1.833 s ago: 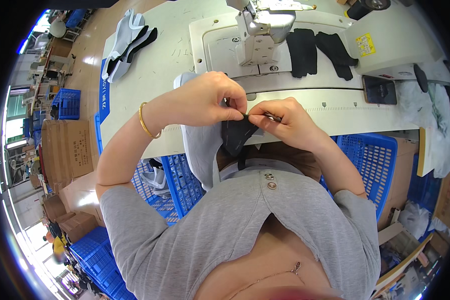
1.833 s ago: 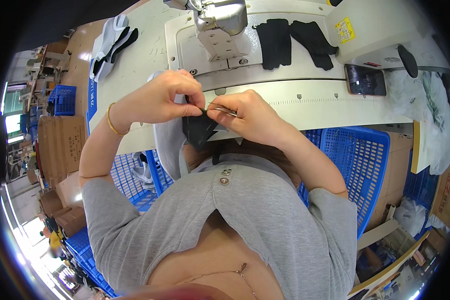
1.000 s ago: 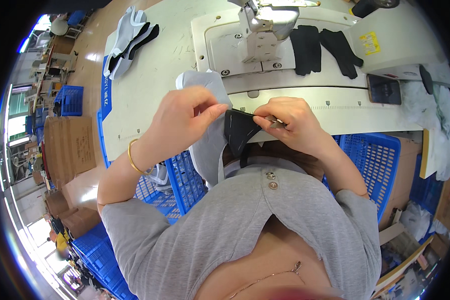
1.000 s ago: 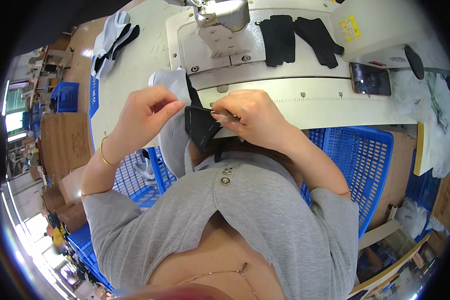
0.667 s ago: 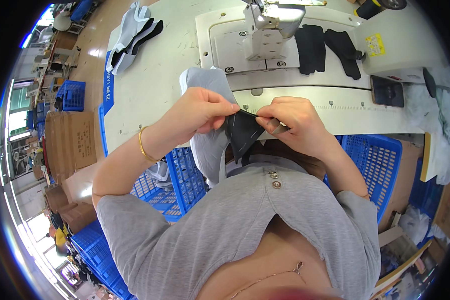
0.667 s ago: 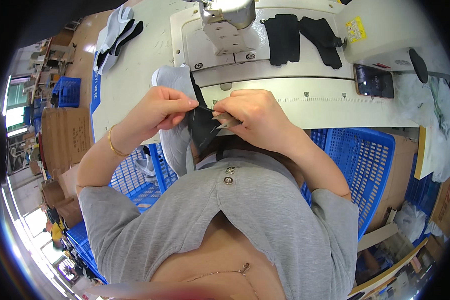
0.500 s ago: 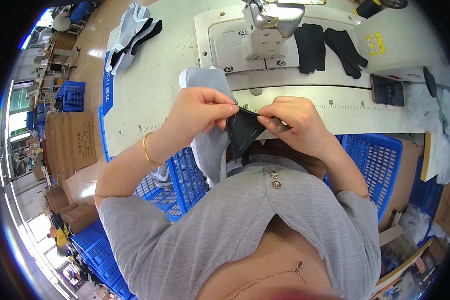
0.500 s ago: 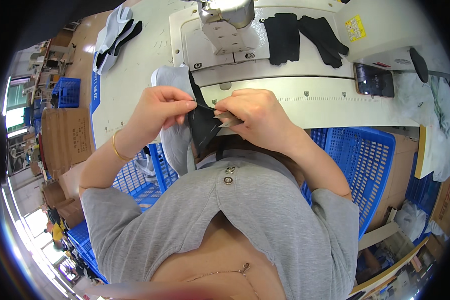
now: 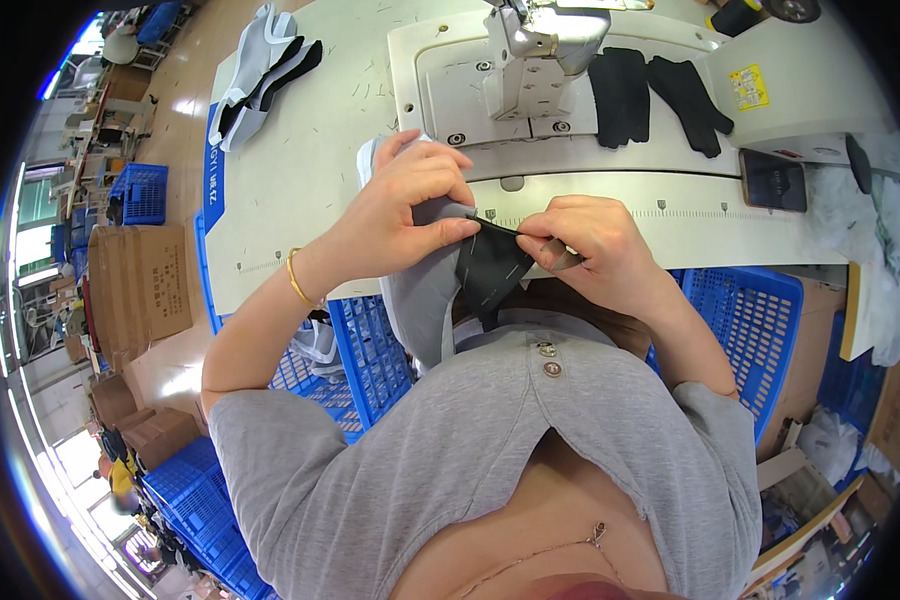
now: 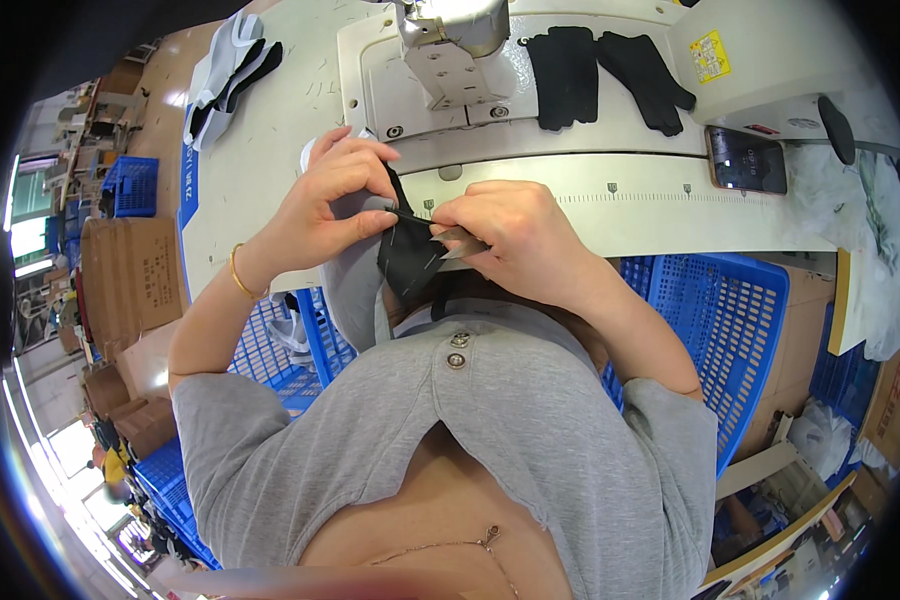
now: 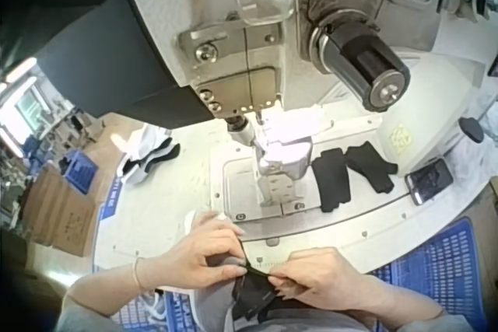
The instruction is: The recorder is using an industrial sewing machine to stitch components of a shoe.
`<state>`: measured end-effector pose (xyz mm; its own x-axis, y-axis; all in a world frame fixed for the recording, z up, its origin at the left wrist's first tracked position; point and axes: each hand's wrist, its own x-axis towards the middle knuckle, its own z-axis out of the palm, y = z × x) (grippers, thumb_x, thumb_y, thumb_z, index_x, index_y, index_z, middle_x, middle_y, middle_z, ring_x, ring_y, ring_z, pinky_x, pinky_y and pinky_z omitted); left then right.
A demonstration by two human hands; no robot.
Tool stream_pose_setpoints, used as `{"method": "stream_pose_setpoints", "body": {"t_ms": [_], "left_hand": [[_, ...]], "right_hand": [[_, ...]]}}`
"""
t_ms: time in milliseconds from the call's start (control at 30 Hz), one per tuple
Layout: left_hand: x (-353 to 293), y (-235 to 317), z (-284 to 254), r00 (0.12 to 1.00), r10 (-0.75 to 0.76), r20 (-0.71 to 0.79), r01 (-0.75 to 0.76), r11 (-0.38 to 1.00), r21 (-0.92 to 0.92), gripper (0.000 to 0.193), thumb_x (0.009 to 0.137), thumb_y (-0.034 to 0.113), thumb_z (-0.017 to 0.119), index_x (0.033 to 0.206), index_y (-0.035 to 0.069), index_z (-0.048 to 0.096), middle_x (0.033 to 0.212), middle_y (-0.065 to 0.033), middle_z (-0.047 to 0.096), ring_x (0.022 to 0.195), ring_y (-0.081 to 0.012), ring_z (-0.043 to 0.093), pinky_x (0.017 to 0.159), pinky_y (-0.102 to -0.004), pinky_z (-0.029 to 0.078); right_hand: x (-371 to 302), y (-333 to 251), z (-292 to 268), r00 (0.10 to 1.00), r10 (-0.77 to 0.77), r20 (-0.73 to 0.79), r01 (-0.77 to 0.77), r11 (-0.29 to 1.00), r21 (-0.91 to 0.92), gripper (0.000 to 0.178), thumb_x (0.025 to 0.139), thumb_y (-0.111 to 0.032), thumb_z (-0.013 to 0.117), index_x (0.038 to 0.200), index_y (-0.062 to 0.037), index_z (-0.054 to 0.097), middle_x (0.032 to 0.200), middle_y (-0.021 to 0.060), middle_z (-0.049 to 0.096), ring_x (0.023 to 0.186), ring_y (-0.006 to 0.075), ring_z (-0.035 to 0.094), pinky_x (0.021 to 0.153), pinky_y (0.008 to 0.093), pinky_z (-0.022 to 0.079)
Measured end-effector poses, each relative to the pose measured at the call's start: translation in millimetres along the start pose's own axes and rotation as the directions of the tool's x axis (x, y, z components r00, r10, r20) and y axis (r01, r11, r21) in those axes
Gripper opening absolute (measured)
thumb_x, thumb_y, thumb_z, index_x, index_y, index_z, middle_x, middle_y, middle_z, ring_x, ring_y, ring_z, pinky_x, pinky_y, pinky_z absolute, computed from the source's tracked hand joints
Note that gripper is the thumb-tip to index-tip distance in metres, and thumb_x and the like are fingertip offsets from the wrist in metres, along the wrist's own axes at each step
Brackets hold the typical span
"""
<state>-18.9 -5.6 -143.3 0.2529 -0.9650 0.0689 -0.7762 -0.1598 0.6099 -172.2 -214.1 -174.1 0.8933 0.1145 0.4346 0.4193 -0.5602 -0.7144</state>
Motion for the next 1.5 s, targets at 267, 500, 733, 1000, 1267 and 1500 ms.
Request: {"method": "stream_pose_setpoints", "body": {"t_ms": [267, 500, 733, 1000, 1267, 1500], "left_hand": [[0.0, 1.6, -3.0, 0.998, 0.001, -0.062, -0.016, 0.972, -0.232, 0.007, 0.085, 0.008, 0.069, 0.084, 0.005, 0.062, 0.081, -0.0016, 0.06, 0.085, -0.0172, 0.054, 0.099, -0.0361, 0.032], [17.3, 12.0, -41.7, 0.999, 0.039, 0.003, -0.038, 0.977, -0.212, 0.007, 0.086, 0.007, 0.067, 0.085, 0.003, 0.062, 0.08, -0.0027, 0.059, 0.084, -0.018, 0.051, 0.09, -0.0329, 0.037], [79.4, 6.2, -95.4, 0.999, 0.034, -0.034, -0.038, 0.993, -0.111, 0.014, 0.09, 0.014, 0.066, 0.096, 0.002, 0.062, 0.098, -0.0045, 0.063, 0.095, -0.0156, 0.057, 0.09, -0.0295, 0.044], [114.9, -5.6, -103.8, 0.962, -0.225, 0.152, 0.271, 0.826, -0.494, 0.024, 0.097, 0.014, 0.059, 0.118, 0.003, 0.063, 0.112, -0.0004, 0.064, 0.102, -0.0078, 0.056, 0.092, -0.0252, 0.046], [123.8, 22.1, -110.3, 0.837, -0.401, 0.372, 0.543, 0.686, -0.483, 0.032, 0.097, 0.02, 0.053, 0.123, 0.003, 0.063, 0.125, -0.0036, 0.061, 0.109, -0.0078, 0.056, 0.092, -0.0238, 0.046], [126.1, -33.5, -103.7, 0.841, -0.447, 0.306, 0.539, 0.747, -0.389, 0.036, 0.095, 0.021, 0.055, 0.127, 0.005, 0.062, 0.126, -0.0038, 0.061, 0.118, -0.0114, 0.052, 0.104, -0.0285, 0.039]], "right_hand": [[2.3, 2.1, 2.9, 0.997, -0.015, -0.079, 0.016, 1.0, 0.012, 0.011, 0.076, -0.001, 0.074, 0.083, -0.0017, 0.065, 0.064, 0.0076, 0.058, 0.056, 0.0225, 0.057, 0.052, 0.0334, 0.043], [13.5, -5.8, -2.3, 0.991, 0.033, -0.127, -0.028, 0.999, 0.045, 0.014, 0.077, -0.006, 0.074, 0.088, -0.0018, 0.066, 0.071, 0.0099, 0.063, 0.062, 0.0251, 0.062, 0.056, 0.034, 0.048], [49.1, -23.4, -1.6, 0.862, 0.33, -0.384, -0.189, 0.913, 0.361, 0.011, 0.091, -0.01, 0.066, 0.091, 0.0012, 0.067, 0.066, 0.0029, 0.062, 0.056, 0.0061, 0.051, 0.051, 0.0243, 0.04], [68.3, -17.7, -7.1, 0.748, 0.516, -0.417, -0.126, 0.727, 0.675, 0.014, 0.094, -0.013, 0.065, 0.093, 0.0003, 0.07, 0.068, -0.0049, 0.059, 0.062, 0.0002, 0.047, 0.054, 0.0193, 0.037], [69.1, -12.0, -9.2, 0.71, 0.56, -0.427, -0.138, 0.705, 0.696, 0.016, 0.093, -0.014, 0.067, 0.09, 0.0009, 0.07, 0.068, -0.0044, 0.058, 0.062, 0.0006, 0.047, 0.055, 0.0198, 0.038], [68.8, -11.3, -8.4, 0.701, 0.588, -0.404, -0.144, 0.671, 0.728, 0.015, 0.093, -0.014, 0.067, 0.09, 0.0005, 0.07, 0.067, -0.0054, 0.057, 0.062, 0.0002, 0.045, 0.055, 0.0193, 0.036]]}}
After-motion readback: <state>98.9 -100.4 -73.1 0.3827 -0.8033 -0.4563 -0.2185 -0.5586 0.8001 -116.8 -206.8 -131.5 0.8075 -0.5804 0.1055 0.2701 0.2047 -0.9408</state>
